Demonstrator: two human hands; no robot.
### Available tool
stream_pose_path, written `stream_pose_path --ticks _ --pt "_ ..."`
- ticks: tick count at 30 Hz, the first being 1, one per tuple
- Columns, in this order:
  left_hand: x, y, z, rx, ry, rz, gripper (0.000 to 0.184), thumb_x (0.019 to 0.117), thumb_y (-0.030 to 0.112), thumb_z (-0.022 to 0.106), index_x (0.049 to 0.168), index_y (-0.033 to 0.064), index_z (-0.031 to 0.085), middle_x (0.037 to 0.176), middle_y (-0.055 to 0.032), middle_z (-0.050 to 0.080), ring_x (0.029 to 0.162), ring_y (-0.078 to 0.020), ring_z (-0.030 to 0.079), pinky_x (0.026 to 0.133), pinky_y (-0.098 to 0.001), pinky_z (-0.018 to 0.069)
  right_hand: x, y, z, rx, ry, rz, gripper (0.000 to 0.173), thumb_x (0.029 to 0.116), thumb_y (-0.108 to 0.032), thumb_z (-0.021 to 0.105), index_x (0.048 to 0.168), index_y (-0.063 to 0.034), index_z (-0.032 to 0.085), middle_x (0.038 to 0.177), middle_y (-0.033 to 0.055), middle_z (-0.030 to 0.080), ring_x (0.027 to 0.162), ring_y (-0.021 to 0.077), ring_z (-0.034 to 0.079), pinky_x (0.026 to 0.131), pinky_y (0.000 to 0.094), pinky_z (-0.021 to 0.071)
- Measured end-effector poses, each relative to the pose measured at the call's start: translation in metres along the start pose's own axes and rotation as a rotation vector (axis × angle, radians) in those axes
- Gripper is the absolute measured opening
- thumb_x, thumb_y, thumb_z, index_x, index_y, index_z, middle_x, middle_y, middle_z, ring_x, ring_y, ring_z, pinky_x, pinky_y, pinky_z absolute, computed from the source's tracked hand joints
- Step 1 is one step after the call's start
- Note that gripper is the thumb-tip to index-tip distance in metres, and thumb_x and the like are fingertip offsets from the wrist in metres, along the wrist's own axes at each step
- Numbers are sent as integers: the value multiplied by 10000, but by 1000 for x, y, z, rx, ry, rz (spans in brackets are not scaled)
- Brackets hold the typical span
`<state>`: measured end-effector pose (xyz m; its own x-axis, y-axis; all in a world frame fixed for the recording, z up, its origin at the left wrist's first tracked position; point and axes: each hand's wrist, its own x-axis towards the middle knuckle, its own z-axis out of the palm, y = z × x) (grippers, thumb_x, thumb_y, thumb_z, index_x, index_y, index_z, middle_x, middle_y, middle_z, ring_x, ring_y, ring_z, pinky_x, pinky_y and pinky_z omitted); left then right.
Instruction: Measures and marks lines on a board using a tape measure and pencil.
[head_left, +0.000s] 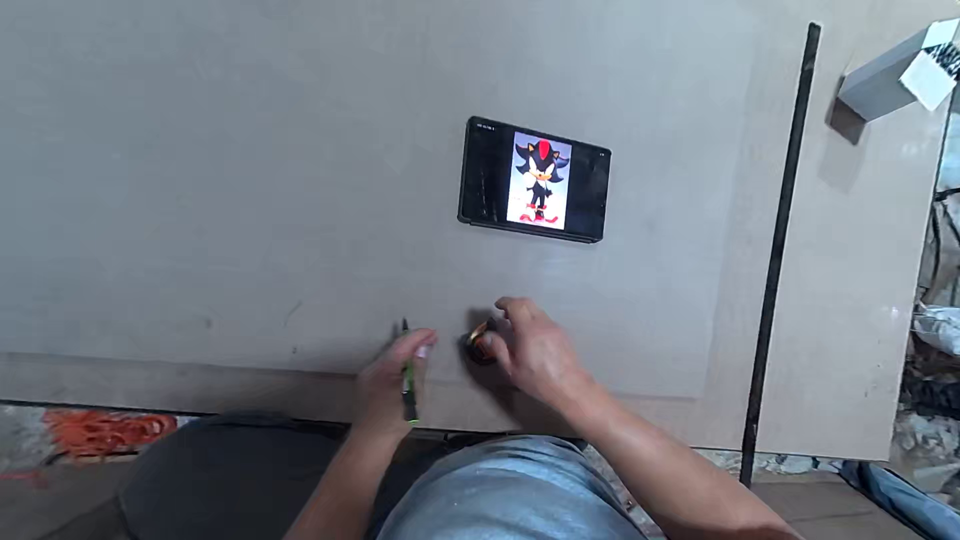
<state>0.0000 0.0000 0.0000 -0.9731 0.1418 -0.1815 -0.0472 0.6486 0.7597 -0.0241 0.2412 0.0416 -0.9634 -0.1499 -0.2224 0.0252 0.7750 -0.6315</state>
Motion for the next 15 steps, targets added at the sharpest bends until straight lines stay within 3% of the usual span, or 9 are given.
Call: stream_pose_path --ticks 2,4,5,8,9,11,13,15 --pt "20 11 12 70 -92 -24 382 1102 286 410 1372 117 622 1285 -69 701 1190 -202 675 1028 -504 551 7 15 32 -159 -198 210 810 902 -697 619 1427 -86 521 1297 143 616 1072 319 677 844 514 597" --pt "32 17 24 98 -182 -101 354 1084 234 503 1416 142 585 1330 -70 671 1185 -208 671 1023 -501 550 9 15 54 -232 -269 263 943 820 -779 647 1439 -84 498 1299 160 600 1093 352 654 817 538 583" --pt "35 20 31 100 -216 -129 359 1071 222 549 1423 160 575 1337 -64 661 1173 -198 672 1015 -485 556 10 11 61 -253 -279 248 907 820 -729 688 1425 -79 504 1277 165 604 1081 356 654 801 532 581" --pt "41 31 42 133 -270 -148 370 1040 210 613 1409 195 588 1315 -49 665 1170 -196 669 1013 -485 558 20 -1 64 -256 -307 186 570 876 -328 730 1341 -63 535 1220 172 617 1053 359 658 798 526 570" --pt "42 34 42 135 -274 -155 372 1037 214 618 1408 199 590 1301 -53 670 1146 -201 678 997 -489 563 23 1 60 -225 -316 194 553 869 -324 727 1329 -78 544 1211 158 626 1036 344 666 790 523 570" --pt "47 31 37 105 -249 -156 383 1042 246 619 1418 185 577 1252 -72 685 1058 -201 700 936 -481 586 27 15 43 -108 -268 281 646 858 -582 674 1318 -139 576 1159 90 672 960 269 705 749 502 600" --pt "57 23 27 53 -225 -191 425 1037 247 629 1451 193 548 1295 -90 670 1070 -221 701 933 -492 588 28 38 14 69 -133 418 697 826 -602 692 1321 -124 583 1080 91 704 898 260 720 737 535 608" --pt "78 17 17 1 -152 -186 447 1030 221 641 1461 185 531 1303 -108 664 1040 -232 710 902 -486 598 31 76 -19 231 49 494 674 872 -544 709 1351 -93 561 1055 112 706 905 255 709 784 534 599"
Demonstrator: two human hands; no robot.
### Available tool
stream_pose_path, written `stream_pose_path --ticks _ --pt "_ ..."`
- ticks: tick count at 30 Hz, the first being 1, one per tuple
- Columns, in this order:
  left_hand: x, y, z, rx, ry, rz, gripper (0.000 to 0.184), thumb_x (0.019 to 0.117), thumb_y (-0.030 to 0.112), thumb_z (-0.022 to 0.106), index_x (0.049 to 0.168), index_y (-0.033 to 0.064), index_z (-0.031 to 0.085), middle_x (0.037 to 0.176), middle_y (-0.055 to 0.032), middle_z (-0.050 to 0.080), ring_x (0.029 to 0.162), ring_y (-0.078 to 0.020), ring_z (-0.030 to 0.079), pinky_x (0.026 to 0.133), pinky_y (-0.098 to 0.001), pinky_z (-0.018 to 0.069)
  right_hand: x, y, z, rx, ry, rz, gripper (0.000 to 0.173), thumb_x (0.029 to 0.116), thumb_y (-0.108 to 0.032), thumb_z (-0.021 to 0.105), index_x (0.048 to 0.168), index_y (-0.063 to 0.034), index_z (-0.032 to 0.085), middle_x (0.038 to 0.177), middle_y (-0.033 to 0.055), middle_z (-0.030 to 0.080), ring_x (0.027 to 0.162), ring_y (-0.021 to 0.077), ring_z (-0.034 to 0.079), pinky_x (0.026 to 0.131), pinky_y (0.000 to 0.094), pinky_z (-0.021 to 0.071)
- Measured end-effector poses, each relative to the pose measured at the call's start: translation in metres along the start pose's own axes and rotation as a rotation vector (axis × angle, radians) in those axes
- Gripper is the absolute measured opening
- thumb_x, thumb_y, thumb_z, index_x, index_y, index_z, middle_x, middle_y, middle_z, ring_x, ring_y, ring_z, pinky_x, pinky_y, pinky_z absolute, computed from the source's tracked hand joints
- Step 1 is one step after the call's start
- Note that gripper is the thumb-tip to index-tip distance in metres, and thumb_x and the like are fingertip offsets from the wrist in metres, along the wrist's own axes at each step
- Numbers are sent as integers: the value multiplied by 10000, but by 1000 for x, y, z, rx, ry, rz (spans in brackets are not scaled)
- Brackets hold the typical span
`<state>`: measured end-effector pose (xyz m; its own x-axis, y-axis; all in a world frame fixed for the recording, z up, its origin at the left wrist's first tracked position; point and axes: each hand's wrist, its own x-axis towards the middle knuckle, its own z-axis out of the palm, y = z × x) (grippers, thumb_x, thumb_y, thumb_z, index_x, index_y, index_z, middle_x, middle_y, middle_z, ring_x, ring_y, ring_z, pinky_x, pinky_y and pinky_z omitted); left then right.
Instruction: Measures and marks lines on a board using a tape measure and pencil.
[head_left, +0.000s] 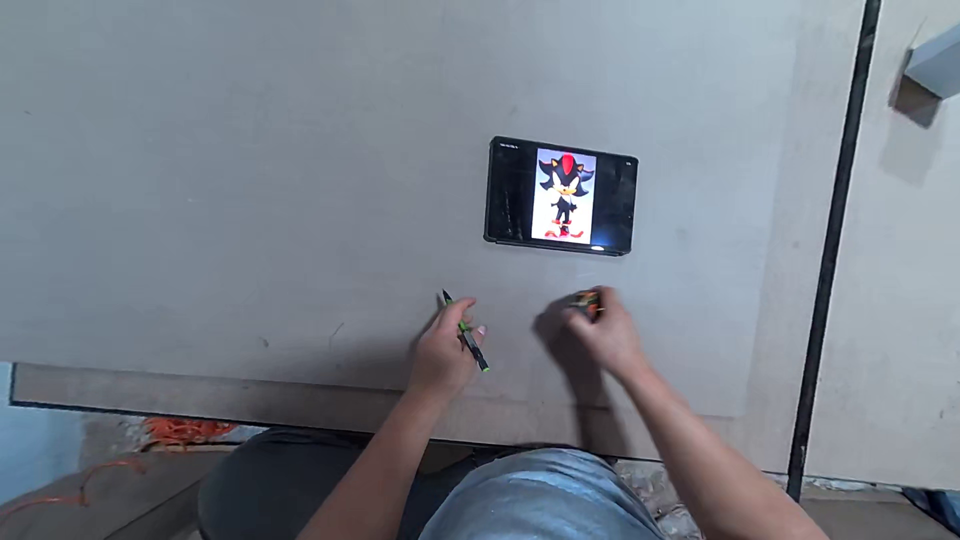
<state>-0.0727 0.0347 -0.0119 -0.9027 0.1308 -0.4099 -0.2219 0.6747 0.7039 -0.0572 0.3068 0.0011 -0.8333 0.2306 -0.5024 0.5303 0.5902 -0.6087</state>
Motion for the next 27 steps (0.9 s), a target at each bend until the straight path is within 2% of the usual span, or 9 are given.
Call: stream_pose_path --ticks 2,5,7,9,14,17,19,24,27 --pt "25 8 -13 -30 41 -2 486 1024 202 641 1490 188 502 1387 -114 628 1062 -229 716 913 -486 601 21 27 -35 226 113 62 637 930 -490 670 1395 -78 530 1103 122 691 945 233 690 829 494 586" --pt "66 26 -21 -104 28 -54 571 1021 181 632 1549 226 420 1578 -38 473 1145 -190 690 946 -447 594 55 58 -71 510 150 102 546 998 -478 525 1381 -91 559 1084 83 682 788 161 640 661 353 542" --pt "87 38 -20 -156 2 -99 573 1021 188 636 1545 234 408 1511 -37 538 1110 -193 697 931 -448 592 71 62 -84 613 86 85 507 1036 -463 420 1360 -116 599 1191 68 702 763 144 639 616 305 513" --pt "99 44 -17 -190 -25 -140 531 1018 191 648 1507 239 447 1302 -74 673 1002 -204 713 876 -454 587 83 60 -88 645 7 50 512 1058 -468 340 1339 -142 618 1280 58 694 762 135 649 605 286 508" --pt "107 45 -9 -243 -82 -130 479 1005 133 653 1454 226 515 1281 -87 672 1012 -205 707 888 -450 588 90 54 -87 611 -28 44 535 1036 -496 403 1359 -117 600 1194 80 700 781 146 653 641 306 535" --pt "104 44 -7 -283 -112 -124 503 1010 111 644 1477 217 493 1491 -5 558 1082 -149 694 933 -397 580 88 58 -86 642 -41 33 526 1037 -490 402 1345 -116 608 1193 85 698 774 141 646 642 297 532" --pt "103 42 -6 -308 -113 -115 515 1005 96 644 1482 214 488 1553 30 504 1083 -129 700 938 -376 584 87 58 -86 675 -62 35 525 1042 -483 365 1327 -118 614 1183 88 703 754 136 641 625 285 523" --pt "90 32 -14 -314 -98 -157 488 998 93 659 1445 225 516 1426 -38 603 1011 -176 707 889 -412 589 72 59 -78 705 -101 54 528 1051 -500 357 1290 -125 640 1133 85 717 748 137 645 622 286 526" --pt "63 13 -23 -298 -73 -191 482 994 89 661 1439 217 528 1385 -54 629 985 -182 704 860 -417 586 51 55 -63 670 -162 39 524 1040 -485 389 1325 -125 642 1080 83 713 744 140 638 615 282 523"
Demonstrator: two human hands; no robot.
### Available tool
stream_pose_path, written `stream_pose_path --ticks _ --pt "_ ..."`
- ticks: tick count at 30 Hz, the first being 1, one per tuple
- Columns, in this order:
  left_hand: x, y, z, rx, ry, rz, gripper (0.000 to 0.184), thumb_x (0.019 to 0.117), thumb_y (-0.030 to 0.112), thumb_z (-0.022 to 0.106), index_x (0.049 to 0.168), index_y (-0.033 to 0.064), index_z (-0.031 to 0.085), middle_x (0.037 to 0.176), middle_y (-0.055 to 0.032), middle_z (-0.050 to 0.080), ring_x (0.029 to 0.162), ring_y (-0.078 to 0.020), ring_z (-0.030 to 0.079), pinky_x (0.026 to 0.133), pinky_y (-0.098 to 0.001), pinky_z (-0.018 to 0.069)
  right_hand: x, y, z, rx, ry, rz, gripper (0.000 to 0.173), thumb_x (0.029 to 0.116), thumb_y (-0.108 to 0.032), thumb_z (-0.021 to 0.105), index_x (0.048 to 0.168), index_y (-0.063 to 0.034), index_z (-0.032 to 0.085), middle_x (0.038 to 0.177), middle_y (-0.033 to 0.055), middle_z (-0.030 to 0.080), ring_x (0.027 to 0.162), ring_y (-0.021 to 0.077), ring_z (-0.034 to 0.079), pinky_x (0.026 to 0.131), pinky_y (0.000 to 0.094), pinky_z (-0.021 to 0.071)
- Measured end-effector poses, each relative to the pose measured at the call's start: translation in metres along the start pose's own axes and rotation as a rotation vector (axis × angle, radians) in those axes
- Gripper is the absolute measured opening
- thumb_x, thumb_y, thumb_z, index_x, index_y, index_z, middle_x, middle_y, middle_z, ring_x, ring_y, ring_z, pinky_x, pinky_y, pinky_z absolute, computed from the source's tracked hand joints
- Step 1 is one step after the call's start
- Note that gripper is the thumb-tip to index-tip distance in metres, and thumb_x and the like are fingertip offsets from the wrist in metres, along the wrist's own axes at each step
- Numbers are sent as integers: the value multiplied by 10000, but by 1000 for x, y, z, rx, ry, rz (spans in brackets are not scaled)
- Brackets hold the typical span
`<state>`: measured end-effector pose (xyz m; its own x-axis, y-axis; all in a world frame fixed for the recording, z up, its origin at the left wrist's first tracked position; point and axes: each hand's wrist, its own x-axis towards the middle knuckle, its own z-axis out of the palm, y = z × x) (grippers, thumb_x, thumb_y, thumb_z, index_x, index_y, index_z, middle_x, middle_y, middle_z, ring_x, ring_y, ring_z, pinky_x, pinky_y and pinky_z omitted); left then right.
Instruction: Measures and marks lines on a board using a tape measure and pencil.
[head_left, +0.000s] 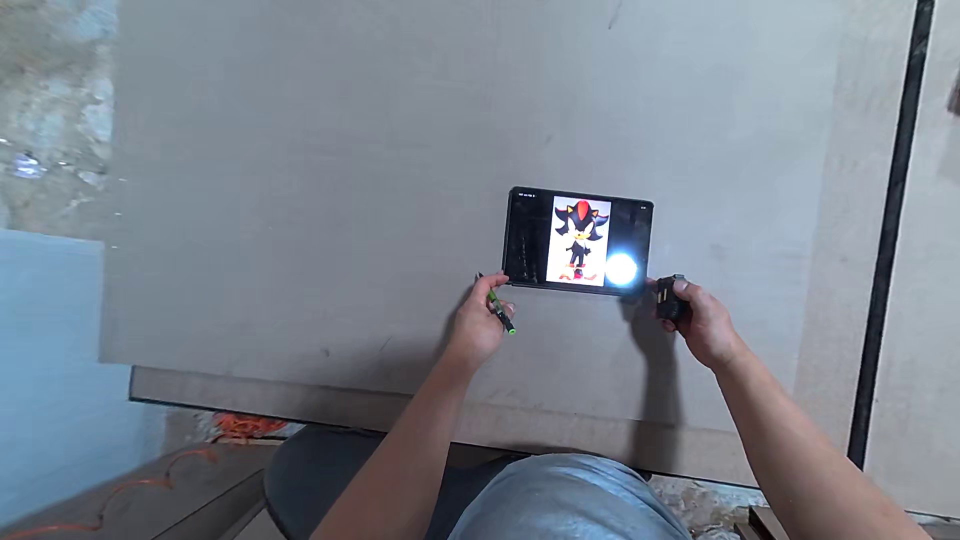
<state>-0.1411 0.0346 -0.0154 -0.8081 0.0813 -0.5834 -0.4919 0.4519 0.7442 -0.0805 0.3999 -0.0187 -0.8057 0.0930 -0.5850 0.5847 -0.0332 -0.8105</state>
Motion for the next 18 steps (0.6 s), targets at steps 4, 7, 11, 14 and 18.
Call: stream_pose_path --ticks 4,7,11,14,18 --pt "-38 -46 -22 -114 83 46 492 977 27 652 1440 130 521 1518 -29 543 1055 -160 713 916 -380 595 -26 14 34 -97 -92 32 524 1000 -476 485 1356 -115 616 1049 77 711 765 156 648 646 309 539" --pt "-76 -75 -38 -78 165 93 520 975 56 632 1470 95 478 1533 -74 524 1140 -191 702 962 -397 599 -53 15 67 -292 -70 47 543 950 -499 606 1364 -147 599 1129 49 722 909 165 696 776 384 586" --pt "-140 -75 -32 126 169 -33 411 1014 191 652 1406 138 540 1234 -84 692 1017 -214 712 872 -477 612 -98 15 111 -719 -101 -237 724 826 -566 696 1420 -186 532 1069 54 705 876 199 699 723 505 595" --pt "-176 -79 -15 54 -5 32 321 1012 222 659 1315 119 633 1086 -41 735 911 -148 715 808 -401 625 -122 24 148 -852 -433 -406 786 779 -522 761 1477 -241 534 1207 13 682 1084 181 659 907 490 573" --pt "-194 -91 1 -126 -96 126 263 1023 249 640 1255 126 660 1001 -27 706 836 -123 678 765 -340 602 -133 32 188 -964 -672 -450 835 792 -490 724 1543 -222 479 1302 -12 677 1209 148 619 1036 445 504"
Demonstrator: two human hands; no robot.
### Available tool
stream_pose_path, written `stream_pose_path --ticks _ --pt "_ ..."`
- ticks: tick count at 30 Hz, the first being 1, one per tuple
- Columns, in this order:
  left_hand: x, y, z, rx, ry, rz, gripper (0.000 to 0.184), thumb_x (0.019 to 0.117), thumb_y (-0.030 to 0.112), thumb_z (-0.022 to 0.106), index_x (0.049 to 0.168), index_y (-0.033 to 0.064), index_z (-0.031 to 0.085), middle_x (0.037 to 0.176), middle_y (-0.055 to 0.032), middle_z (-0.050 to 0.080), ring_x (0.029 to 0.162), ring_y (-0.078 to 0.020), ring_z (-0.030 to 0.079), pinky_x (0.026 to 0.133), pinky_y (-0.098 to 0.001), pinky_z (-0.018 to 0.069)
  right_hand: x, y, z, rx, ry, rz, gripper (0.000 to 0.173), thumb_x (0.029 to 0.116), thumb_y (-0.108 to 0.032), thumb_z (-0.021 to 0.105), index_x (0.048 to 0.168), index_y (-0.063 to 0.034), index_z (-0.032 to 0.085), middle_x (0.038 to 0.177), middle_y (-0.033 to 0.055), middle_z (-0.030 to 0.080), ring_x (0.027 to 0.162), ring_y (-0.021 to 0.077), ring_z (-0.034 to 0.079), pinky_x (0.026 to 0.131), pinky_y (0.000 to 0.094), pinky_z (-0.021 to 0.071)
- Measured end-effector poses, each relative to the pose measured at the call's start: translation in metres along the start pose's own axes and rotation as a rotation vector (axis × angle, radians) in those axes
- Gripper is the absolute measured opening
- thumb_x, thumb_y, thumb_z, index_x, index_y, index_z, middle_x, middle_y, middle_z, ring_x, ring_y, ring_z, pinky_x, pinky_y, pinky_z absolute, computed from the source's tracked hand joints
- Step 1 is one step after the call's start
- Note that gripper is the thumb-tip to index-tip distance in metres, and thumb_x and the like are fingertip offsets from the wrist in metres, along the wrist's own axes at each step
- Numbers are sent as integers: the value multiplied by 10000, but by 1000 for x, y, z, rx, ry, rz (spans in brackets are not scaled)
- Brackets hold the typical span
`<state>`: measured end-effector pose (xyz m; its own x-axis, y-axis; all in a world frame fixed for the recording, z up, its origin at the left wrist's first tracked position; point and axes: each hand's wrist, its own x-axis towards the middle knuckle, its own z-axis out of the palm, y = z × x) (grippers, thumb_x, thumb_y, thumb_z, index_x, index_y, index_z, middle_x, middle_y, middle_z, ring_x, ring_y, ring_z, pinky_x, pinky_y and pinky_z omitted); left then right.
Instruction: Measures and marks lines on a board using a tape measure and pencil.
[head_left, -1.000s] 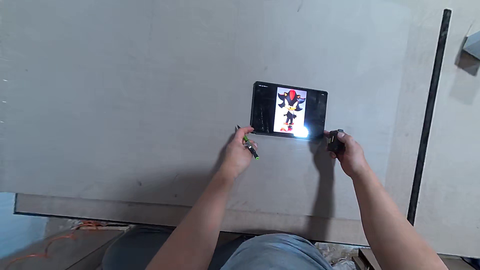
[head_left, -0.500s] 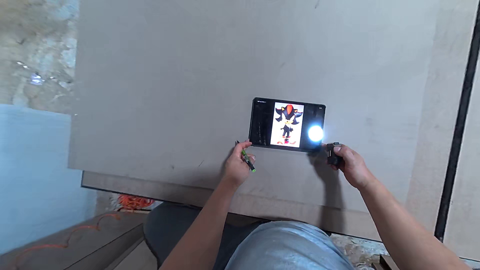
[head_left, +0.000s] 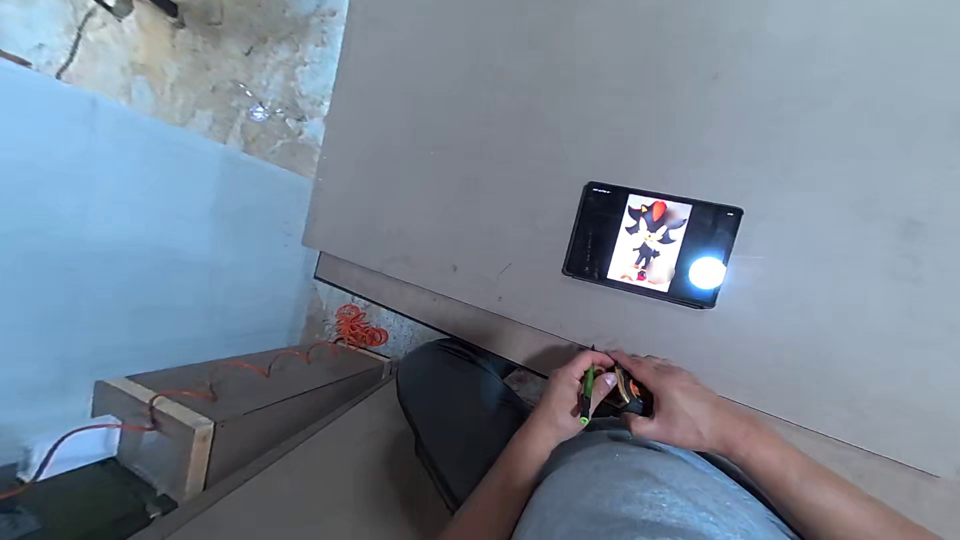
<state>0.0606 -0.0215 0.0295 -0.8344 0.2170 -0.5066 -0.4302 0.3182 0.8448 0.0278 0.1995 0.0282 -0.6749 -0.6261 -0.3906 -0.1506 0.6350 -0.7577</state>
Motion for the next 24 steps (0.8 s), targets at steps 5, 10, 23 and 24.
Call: stream_pose_path --ticks 5,10,23,24 --pt "-8 -10 -17 -138 -77 -54 245 967 148 717 1191 74 651 901 -67 726 761 -172 709 727 -352 624 10 -9 1 -93 -154 -44 924 795 -468 716 1608 -203 367 1315 19 656 1225 180 597 1034 447 486" --pt "-7 -13 -18 -200 -302 -77 210 928 140 745 1028 10 615 782 -101 674 654 -172 660 636 -322 581 7 -6 7 -75 -176 -88 730 912 -669 550 1492 -225 536 1295 -21 683 1219 145 613 1066 435 481" --pt "63 14 -57 266 112 101 180 943 200 762 1065 104 672 731 -16 651 614 -125 616 588 -327 547 -41 118 -70 -275 292 165 175 899 -329 663 940 -168 716 825 19 697 797 237 682 728 535 538" --pt "72 14 -54 296 137 121 192 939 217 768 1066 107 676 726 -10 652 606 -116 608 585 -323 541 -40 127 -73 -297 317 163 187 907 -342 644 937 -173 716 841 19 702 822 235 685 755 528 535"
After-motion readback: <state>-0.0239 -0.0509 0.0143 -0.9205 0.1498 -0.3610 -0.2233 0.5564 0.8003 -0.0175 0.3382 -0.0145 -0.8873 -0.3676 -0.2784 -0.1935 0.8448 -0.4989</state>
